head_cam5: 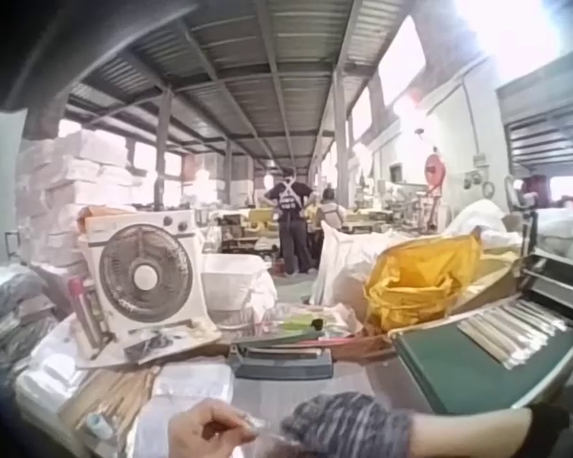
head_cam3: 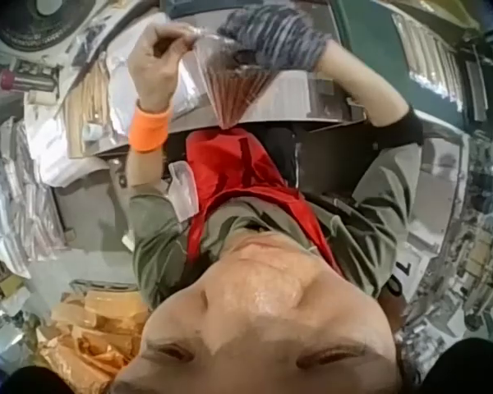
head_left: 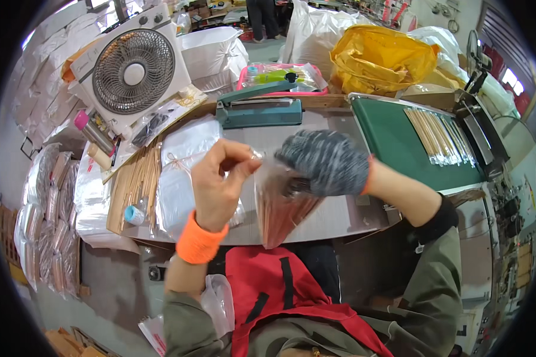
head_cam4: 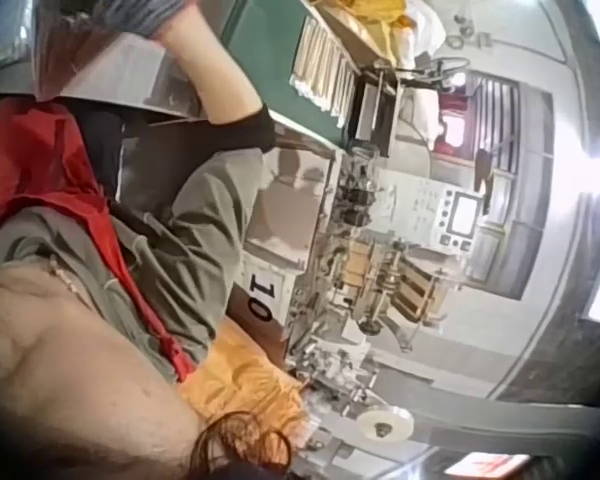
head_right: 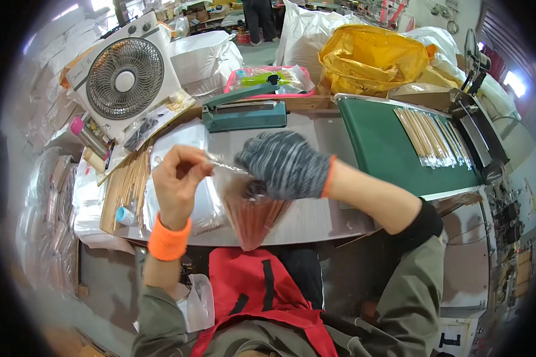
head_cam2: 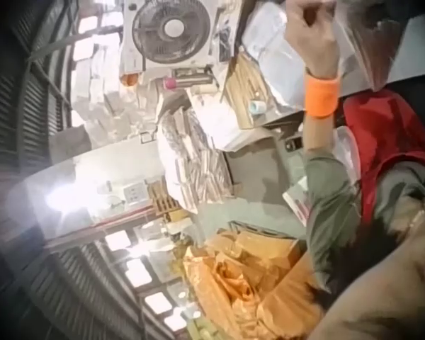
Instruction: Placing bundles of wooden sticks into plastic bags and sealing them using a heat sealer.
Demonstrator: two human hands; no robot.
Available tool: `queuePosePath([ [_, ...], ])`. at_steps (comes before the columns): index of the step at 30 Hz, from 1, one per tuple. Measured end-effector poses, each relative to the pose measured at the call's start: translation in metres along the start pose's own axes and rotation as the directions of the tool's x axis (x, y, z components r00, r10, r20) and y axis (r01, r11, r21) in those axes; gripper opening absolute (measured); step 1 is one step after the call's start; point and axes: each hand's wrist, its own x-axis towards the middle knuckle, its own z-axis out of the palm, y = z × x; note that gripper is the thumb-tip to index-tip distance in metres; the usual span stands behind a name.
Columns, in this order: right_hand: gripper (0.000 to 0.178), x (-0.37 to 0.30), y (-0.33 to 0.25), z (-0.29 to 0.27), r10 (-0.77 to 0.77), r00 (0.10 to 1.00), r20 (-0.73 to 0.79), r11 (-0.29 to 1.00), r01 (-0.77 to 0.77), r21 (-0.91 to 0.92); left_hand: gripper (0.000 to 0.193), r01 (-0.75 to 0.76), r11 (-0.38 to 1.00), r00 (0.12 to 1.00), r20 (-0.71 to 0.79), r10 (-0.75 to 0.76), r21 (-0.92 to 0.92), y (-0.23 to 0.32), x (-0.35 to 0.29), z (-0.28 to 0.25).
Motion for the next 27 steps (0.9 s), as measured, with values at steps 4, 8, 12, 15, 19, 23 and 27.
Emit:
queuePosePath([
  [4,0.022,-0.007,0.018,0.043,-0.02,0.999,0.039,0.975,0.028,-0.222,0.025,0.023,0.972,0.944,-0.314,-0.097,-0.233,-0.038,-0.036,0.036],
  [8,0.014,0.025,0.045,0.07,-0.341,0.931,-0.128,0.883,0.27,-0.385,0.039,0.146,0.929,0.965,-0.158,-0.21,-0.341,-0.114,-0.048,0.055],
  [12,0.018,0.075,0.137,0.138,-0.08,0.995,0.062,0.942,0.096,-0.322,0.036,0.545,0.784,0.828,0.041,-0.559,-0.298,-0.165,0.001,0.025],
  [15,0.024,0.077,0.228,0.177,0.311,0.939,-0.148,0.744,-0.337,-0.577,0.031,0.709,0.551,0.678,0.212,-0.704,-0.44,-0.197,0.028,0.033],
  [19,0.032,0.068,0.292,0.19,0.641,0.69,-0.336,0.724,-0.689,-0.031,0.033,0.782,0.428,0.591,0.324,-0.739,-0.453,-0.228,0.05,0.036],
  [23,0.029,0.111,0.271,0.168,0.701,0.693,-0.169,0.713,-0.677,0.183,0.029,0.797,0.396,0.574,0.368,-0.731,-0.457,-0.297,0.096,0.031],
  [27,0.026,0.063,0.283,0.212,0.646,0.748,-0.152,0.762,-0.642,0.079,0.026,0.827,0.333,0.499,0.319,-0.806,-0.453,-0.311,0.122,0.024],
])
